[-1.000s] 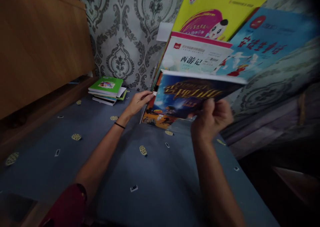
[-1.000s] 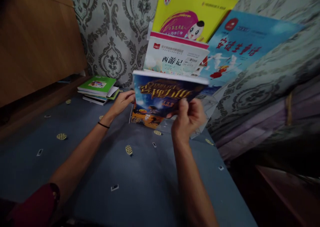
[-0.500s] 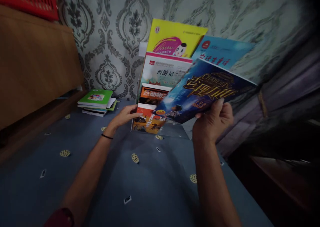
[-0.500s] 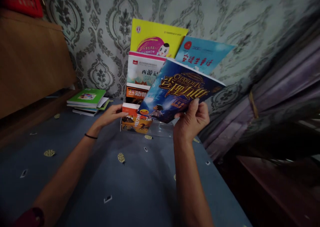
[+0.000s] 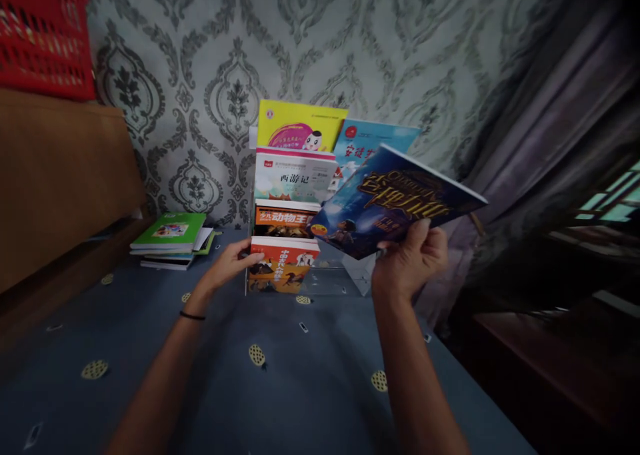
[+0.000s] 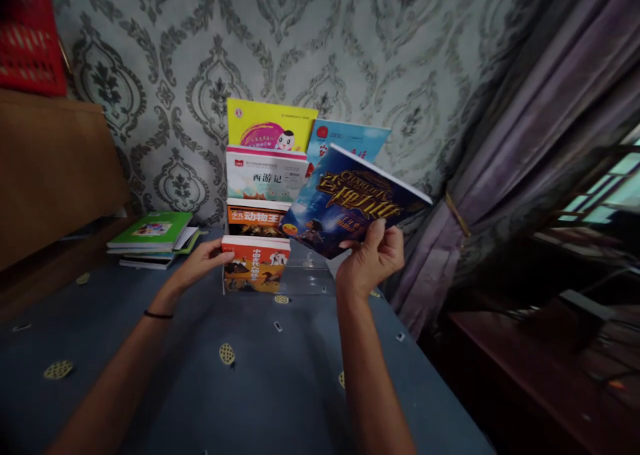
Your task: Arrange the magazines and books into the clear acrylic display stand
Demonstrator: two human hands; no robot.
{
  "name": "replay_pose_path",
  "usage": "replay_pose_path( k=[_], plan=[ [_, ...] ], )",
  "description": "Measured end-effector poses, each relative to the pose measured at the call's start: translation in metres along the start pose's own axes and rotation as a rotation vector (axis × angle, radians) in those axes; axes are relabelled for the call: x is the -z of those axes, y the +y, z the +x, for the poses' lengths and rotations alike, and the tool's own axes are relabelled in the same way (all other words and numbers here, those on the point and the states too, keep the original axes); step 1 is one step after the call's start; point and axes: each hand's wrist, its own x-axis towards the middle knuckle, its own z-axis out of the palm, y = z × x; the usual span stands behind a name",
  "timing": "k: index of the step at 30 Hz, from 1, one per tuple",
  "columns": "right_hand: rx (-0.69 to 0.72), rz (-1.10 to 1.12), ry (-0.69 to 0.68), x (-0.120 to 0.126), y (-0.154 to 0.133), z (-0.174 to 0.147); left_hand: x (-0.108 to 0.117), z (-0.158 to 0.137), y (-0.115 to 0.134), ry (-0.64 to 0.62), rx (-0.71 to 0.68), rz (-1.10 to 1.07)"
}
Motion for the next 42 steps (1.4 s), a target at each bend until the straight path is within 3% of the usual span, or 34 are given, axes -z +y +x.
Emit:
replay_pose_path(
  k=[7, 13, 26, 37, 42],
  plan=[
    [-0.023, 0.025, -0.051, -0.012, 0.014, -0.004, -0.004, 0.000, 0.006, 0.063, 0.003, 0.117],
    [-0.129, 0.045, -0.223, -0.025, 0.035, -0.011, -0.002, 0.000, 0.012, 0.027, -0.001, 0.132],
    [-0.343, 0.188, -0.469, -0.033, 0.067, -0.033, -0.001, 0.003, 0.005, 0.131, 0.037, 0.219],
    [-0.379, 0.210, -0.499, -0.047, 0.072, -0.034, -0.004, 0.003, 0.006, 0.156, 0.065, 0.214],
    [-0.433, 0.223, -0.435, -0.041, 0.080, -0.037, -0.004, 0.003, 0.008, 0.167, 0.081, 0.239]
  ],
)
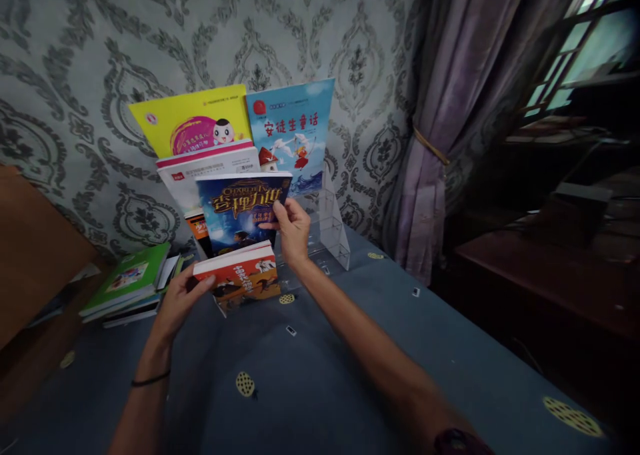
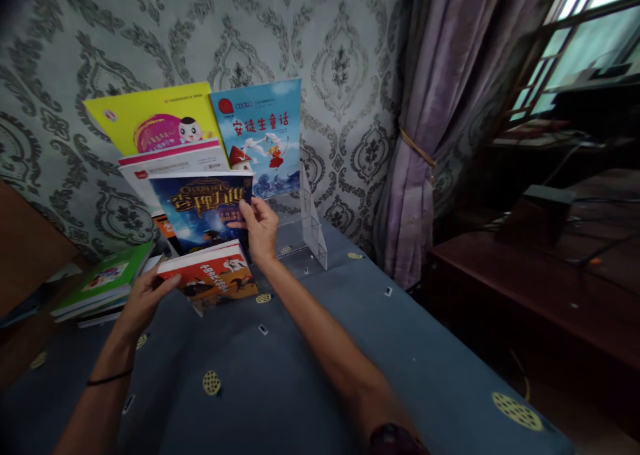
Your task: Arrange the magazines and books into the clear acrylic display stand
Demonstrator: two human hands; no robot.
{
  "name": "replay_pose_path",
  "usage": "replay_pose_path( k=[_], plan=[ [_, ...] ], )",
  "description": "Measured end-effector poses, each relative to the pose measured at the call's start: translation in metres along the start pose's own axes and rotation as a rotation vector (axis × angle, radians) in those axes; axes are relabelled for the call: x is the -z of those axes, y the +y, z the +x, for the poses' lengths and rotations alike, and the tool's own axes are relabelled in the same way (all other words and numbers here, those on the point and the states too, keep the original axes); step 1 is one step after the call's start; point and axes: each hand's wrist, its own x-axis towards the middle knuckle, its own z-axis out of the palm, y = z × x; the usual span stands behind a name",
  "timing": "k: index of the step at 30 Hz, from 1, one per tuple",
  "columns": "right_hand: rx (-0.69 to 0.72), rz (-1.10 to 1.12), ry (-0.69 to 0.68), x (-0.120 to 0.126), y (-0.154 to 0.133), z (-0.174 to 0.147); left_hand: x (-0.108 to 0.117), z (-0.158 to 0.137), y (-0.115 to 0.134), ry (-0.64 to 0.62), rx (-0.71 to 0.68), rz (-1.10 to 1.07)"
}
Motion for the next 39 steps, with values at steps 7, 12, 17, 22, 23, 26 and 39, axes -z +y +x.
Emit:
replay_pose_path(
  k=[7, 12, 17, 22, 23, 26, 39],
  plan=[
    [-0.023, 0.021, 0.001, 0.007, 0.002, -0.002, 0.000, -0.001, 0.004, -0.010, -0.081, 0.095],
    [0.008, -0.052, -0.095, 0.012, -0.004, -0.007, 0.004, -0.003, 0.006, 0.007, -0.198, 0.269],
    [0.056, -0.180, -0.219, 0.023, -0.011, 0.001, 0.000, -0.005, 0.009, -0.015, -0.158, 0.224],
    [0.017, -0.257, -0.390, 0.033, -0.016, 0.014, -0.003, -0.007, 0.012, -0.002, -0.131, 0.205],
    [0.007, -0.260, -0.410, 0.034, -0.017, 0.015, -0.003, -0.007, 0.013, -0.002, -0.132, 0.200],
    [0.008, -0.268, -0.422, 0.037, -0.017, 0.015, -0.003, -0.008, 0.012, -0.011, -0.122, 0.177],
    [-0.015, -0.236, -0.458, 0.039, -0.008, 0.017, -0.007, -0.006, 0.007, 0.031, -0.214, 0.295]
  ],
)
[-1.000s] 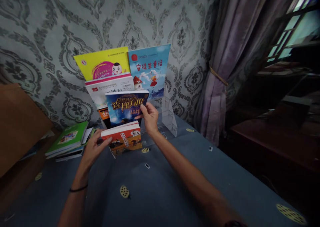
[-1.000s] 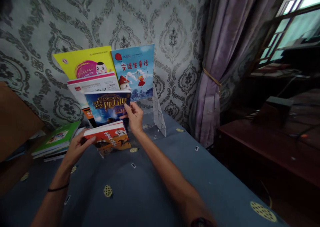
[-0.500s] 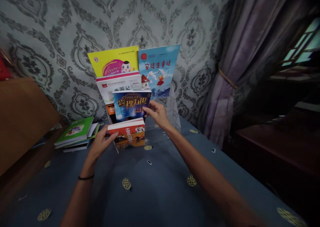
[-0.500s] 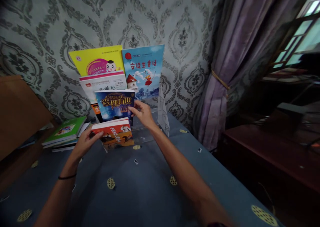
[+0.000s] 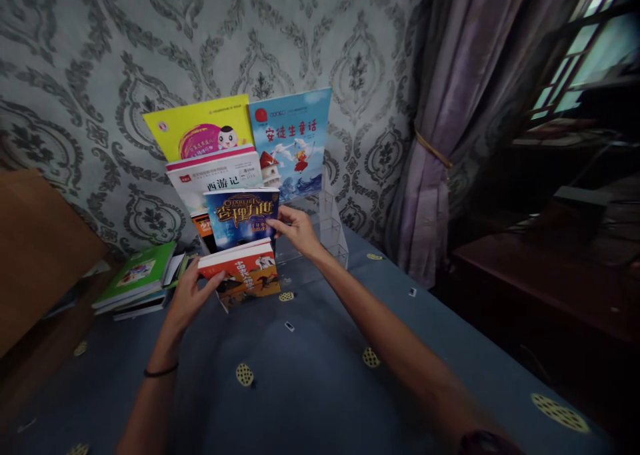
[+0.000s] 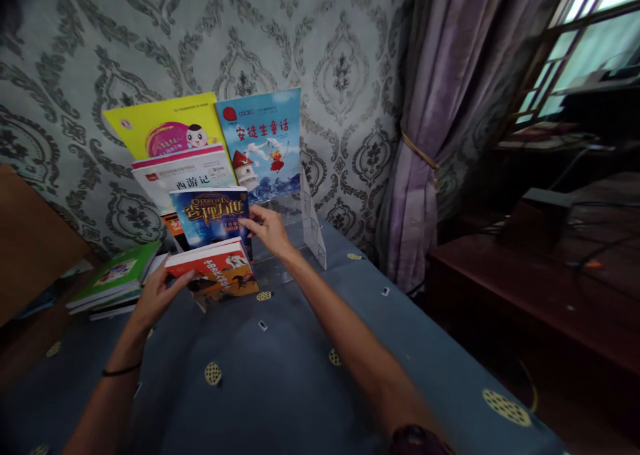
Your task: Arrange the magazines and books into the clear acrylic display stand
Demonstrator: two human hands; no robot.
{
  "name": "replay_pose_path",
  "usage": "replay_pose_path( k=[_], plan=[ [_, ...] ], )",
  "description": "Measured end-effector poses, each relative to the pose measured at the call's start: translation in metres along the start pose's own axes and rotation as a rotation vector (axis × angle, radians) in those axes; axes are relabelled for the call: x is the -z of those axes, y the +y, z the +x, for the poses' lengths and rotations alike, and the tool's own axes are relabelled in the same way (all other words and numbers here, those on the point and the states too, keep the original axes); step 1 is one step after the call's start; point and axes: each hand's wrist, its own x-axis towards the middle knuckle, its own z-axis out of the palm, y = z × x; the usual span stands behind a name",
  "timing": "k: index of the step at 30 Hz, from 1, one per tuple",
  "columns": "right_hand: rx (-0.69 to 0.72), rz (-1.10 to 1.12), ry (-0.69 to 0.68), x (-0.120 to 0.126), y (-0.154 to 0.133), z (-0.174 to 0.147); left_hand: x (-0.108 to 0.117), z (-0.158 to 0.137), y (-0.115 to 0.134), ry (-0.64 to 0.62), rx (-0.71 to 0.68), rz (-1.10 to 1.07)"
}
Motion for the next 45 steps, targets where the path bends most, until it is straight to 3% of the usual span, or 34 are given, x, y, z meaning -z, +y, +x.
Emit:
replay_pose_path(
  k=[9, 19, 30, 37, 40, 45],
  plan=[
    [0.020, 0.010, -0.031, 0.002, -0.005, -0.001, -0.004, 0.000, 0.005, 0.066, -0.016, -0.042],
    [0.042, -0.062, 0.148, -0.001, 0.006, -0.006, -0.001, -0.001, 0.001, 0.021, -0.040, -0.042],
    [0.112, -0.195, 0.154, 0.000, -0.020, -0.002, 0.005, -0.001, 0.000, 0.014, -0.051, -0.106],
    [0.130, -0.235, 0.145, 0.000, -0.026, -0.006, 0.014, 0.026, 0.004, 0.301, -0.011, -0.280],
    [0.162, -0.253, 0.238, 0.006, -0.035, -0.005, 0.024, 0.048, 0.013, 0.324, -0.085, -0.224],
    [0.265, -0.222, 0.547, 0.034, -0.056, 0.001, 0.031, 0.067, 0.021, 0.257, -0.118, -0.188]
  ],
)
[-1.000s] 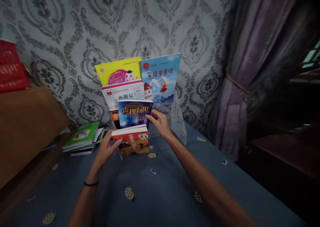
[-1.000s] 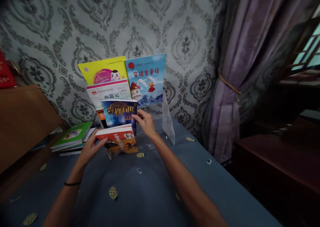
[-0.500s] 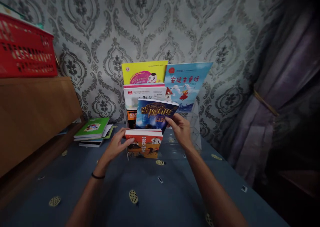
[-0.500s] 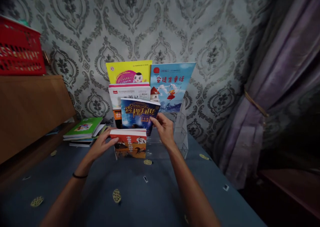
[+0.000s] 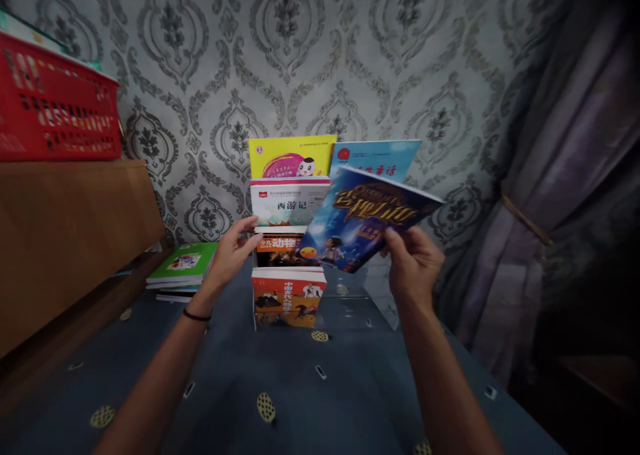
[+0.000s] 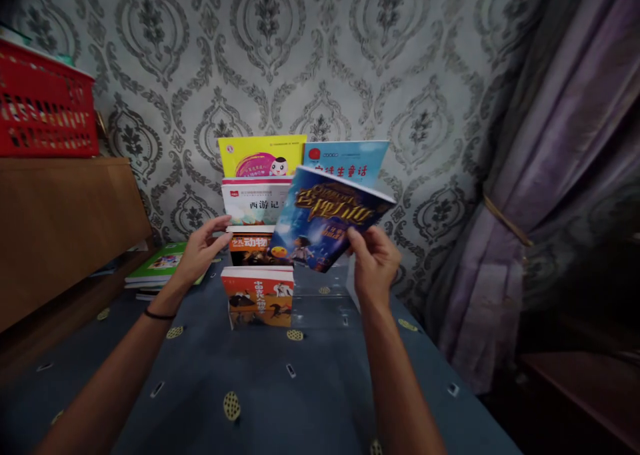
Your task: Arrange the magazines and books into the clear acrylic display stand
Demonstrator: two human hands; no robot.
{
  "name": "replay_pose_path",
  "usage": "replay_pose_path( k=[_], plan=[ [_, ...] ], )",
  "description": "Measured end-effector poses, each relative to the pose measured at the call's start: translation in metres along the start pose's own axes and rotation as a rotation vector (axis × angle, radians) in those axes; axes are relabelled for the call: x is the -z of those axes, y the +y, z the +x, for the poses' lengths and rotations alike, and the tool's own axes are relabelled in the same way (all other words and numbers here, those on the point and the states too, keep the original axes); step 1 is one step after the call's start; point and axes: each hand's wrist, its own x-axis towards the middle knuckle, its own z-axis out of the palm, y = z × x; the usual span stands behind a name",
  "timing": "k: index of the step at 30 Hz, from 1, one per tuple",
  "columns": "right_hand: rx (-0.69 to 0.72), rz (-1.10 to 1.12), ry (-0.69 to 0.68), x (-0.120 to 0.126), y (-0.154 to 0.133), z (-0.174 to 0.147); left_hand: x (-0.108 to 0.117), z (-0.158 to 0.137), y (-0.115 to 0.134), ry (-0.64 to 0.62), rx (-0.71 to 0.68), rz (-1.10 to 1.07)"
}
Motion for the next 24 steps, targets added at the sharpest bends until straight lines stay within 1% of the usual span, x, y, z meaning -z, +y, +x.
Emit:
replay_pose_path(
  k=[2, 5, 10, 13, 15, 19, 22, 24],
  plan=[
    [0.029, 0.008, 0.115, 0.011, -0.005, 0.008, -0.004, -0.001, -0.001, -0.059, 0.035, -0.008],
    [0.079, 0.004, 0.230, 0.022, -0.015, 0.015, -0.011, -0.005, -0.002, -0.127, 0.083, -0.047],
    [0.158, 0.093, 0.406, 0.026, -0.028, 0.021, -0.011, -0.005, 0.006, -0.168, 0.132, -0.146],
    [0.190, 0.079, 0.482, 0.026, -0.029, 0.021, -0.010, -0.004, 0.010, -0.183, 0.192, -0.217],
    [0.198, 0.038, 0.475, 0.025, -0.026, 0.019, -0.012, -0.005, 0.010, -0.169, 0.250, -0.223],
    [0.206, -0.015, 0.377, 0.016, -0.015, 0.011, -0.015, -0.010, 0.007, -0.164, 0.373, -0.172],
    [0.185, -0.015, 0.289, 0.007, -0.007, 0.005, -0.016, -0.011, 0.007, -0.202, 0.428, -0.140],
    [0.161, -0.011, 0.260, 0.003, -0.002, 0.003, -0.016, -0.009, 0.009, -0.239, 0.440, -0.122]
  ],
)
